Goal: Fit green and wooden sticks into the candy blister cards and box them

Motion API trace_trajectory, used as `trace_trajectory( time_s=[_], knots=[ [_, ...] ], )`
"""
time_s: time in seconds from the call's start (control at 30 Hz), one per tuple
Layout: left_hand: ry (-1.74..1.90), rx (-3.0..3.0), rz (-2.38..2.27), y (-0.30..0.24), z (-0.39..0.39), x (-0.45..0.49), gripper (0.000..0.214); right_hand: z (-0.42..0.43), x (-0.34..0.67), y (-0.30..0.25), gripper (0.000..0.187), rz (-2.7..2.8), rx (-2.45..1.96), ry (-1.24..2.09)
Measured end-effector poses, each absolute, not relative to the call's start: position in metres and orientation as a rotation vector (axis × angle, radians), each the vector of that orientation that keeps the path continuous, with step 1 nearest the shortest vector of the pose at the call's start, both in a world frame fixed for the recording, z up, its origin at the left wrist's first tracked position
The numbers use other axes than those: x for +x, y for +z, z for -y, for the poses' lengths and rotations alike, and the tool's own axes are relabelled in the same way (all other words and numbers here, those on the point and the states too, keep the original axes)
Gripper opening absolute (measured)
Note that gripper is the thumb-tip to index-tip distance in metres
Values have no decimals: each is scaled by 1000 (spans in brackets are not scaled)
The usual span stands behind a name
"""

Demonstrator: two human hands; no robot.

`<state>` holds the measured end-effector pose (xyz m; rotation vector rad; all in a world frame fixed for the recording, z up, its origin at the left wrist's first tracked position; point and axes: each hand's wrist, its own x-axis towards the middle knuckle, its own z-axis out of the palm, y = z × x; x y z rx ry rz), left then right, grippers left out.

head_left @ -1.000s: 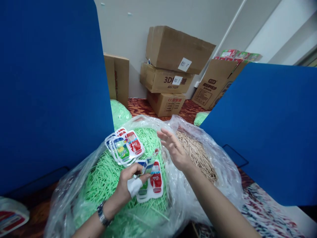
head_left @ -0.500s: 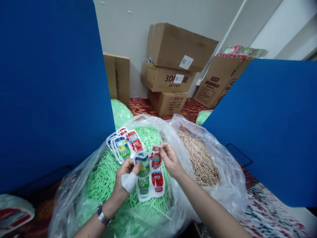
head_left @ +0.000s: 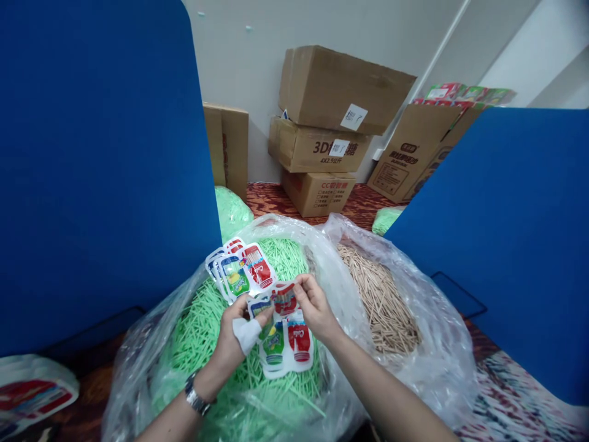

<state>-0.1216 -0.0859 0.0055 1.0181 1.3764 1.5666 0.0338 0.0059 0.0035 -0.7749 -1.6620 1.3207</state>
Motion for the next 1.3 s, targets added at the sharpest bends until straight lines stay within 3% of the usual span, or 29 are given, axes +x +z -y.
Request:
trace_trajectory(
  time_s=[0.23, 0.3, 0.43, 0.6, 0.7, 0.93, 1.1, 1.2, 1.3],
  knots=[
    [1589, 1069, -1425, 10, 73, -136, 32, -16, 20, 14, 20, 1611, -769, 1297],
    [1644, 1102, -1522, 15, 62, -152, 33, -20, 20, 18, 29, 1682, -787, 1251],
    [1474, 1431, -1996, 16, 42, -190, 36, -30, 38, 15, 35, 2073, -955, 913],
    [1190, 1753, -2546, 1, 37, -212, 69, -36, 69, -3, 45, 2681, -1197, 483],
    [1151, 1858, -2583, -5, 37, -211, 60, -39, 73, -12, 44, 2786, -1298, 382],
    [1168, 1925, -2512, -7, 35, -216, 42, -43, 65, -16, 15, 2739, -1330, 388],
    [1330, 1964, -2415, 6, 49, -200, 40, -40, 71, -5, 21, 2656, -1295, 339],
    [1479, 1940, -2084, 9, 70, -165, 40, -33, 79, 12, 19, 2449, -1243, 571],
    [1348, 1729, -1735, -1, 91, -124, 52, -18, 84, 31, 20, 2144, -1142, 1033]
  ],
)
